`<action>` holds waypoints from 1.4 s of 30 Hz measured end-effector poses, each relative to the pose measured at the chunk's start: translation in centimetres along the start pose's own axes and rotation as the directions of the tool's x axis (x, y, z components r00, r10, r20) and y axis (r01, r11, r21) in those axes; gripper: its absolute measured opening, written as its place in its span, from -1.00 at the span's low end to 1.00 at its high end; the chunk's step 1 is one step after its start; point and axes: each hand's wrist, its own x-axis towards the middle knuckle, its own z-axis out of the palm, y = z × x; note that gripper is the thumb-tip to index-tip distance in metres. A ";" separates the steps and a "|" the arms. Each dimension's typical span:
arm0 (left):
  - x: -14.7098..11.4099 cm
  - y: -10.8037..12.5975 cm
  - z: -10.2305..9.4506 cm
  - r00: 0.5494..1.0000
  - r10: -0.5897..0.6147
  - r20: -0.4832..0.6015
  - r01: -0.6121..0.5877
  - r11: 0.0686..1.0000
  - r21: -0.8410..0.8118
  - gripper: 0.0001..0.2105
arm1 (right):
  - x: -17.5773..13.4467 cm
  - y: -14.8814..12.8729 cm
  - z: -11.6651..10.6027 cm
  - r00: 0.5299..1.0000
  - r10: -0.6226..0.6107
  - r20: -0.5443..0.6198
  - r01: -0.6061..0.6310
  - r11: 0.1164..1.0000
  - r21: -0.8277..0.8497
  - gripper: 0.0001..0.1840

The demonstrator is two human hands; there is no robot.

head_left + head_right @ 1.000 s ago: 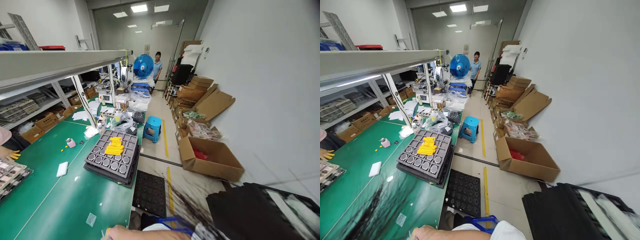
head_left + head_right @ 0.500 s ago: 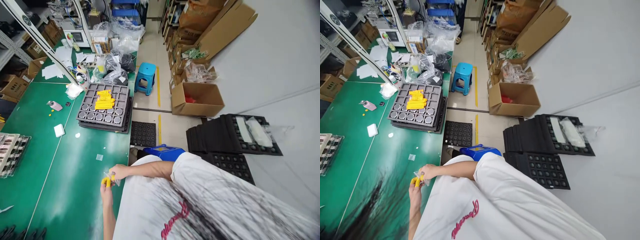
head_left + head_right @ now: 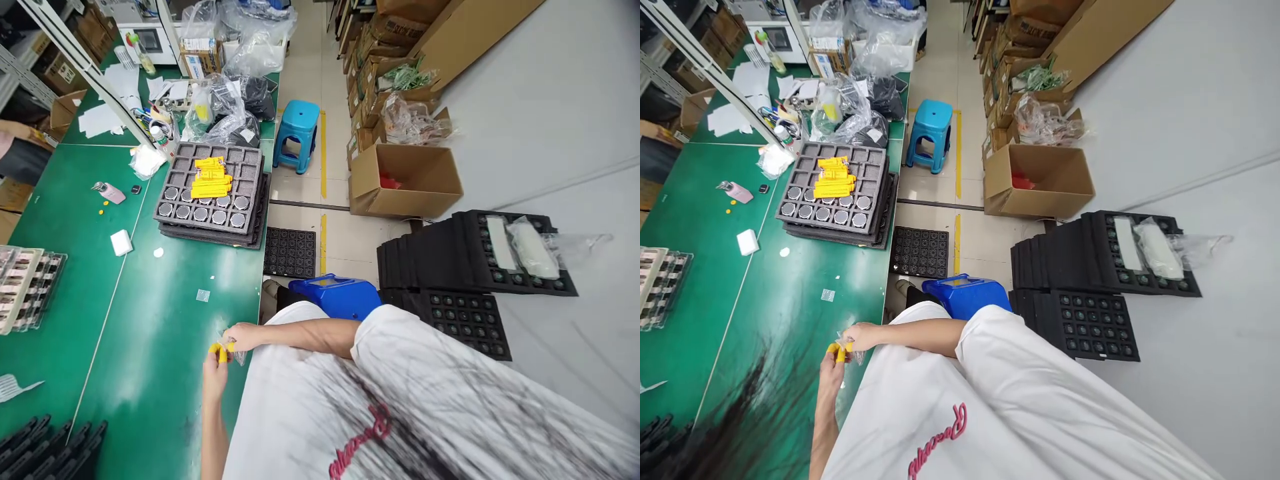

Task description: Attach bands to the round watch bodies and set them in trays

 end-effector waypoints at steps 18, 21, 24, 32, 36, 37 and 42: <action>-5.3 -3.2 2.5 0.990 -0.111 -0.084 0.076 0.937 -0.340 -0.81 | -1.0 3.1 3.9 0.973 -0.025 0.229 0.004 0.996 0.093 -0.93; -6.1 -3.5 2.8 0.986 -0.120 -0.117 0.074 0.937 -0.341 -0.83 | -1.1 3.1 4.0 0.975 -0.030 0.219 0.014 0.997 0.072 -0.93; -6.6 -3.7 3.2 0.981 -0.137 -0.139 0.080 0.932 -0.353 -0.83 | -1.3 3.1 4.2 0.972 -0.044 0.232 0.034 0.998 0.043 -0.93; -6.7 -4.5 3.0 0.987 -0.120 -0.104 0.084 0.950 -0.301 -0.75 | -2.1 2.3 4.6 0.944 -0.070 0.322 0.097 0.993 -0.068 -0.90; -6.5 -5.3 3.1 0.981 -0.137 -0.136 0.111 0.976 -0.185 -0.76 | -2.2 1.9 4.6 0.970 -0.041 0.241 0.100 0.966 -0.240 -0.90; -6.4 -5.5 3.2 0.979 -0.142 -0.143 0.120 0.981 -0.154 -0.76 | -2.2 1.8 4.6 0.975 -0.038 0.220 0.102 0.952 -0.288 -0.88; -6.1 -6.0 4.2 0.973 -0.170 -0.154 0.168 0.985 -0.030 -0.75 | -2.3 1.4 4.5 0.986 -0.039 0.160 0.114 0.863 -0.492 -0.85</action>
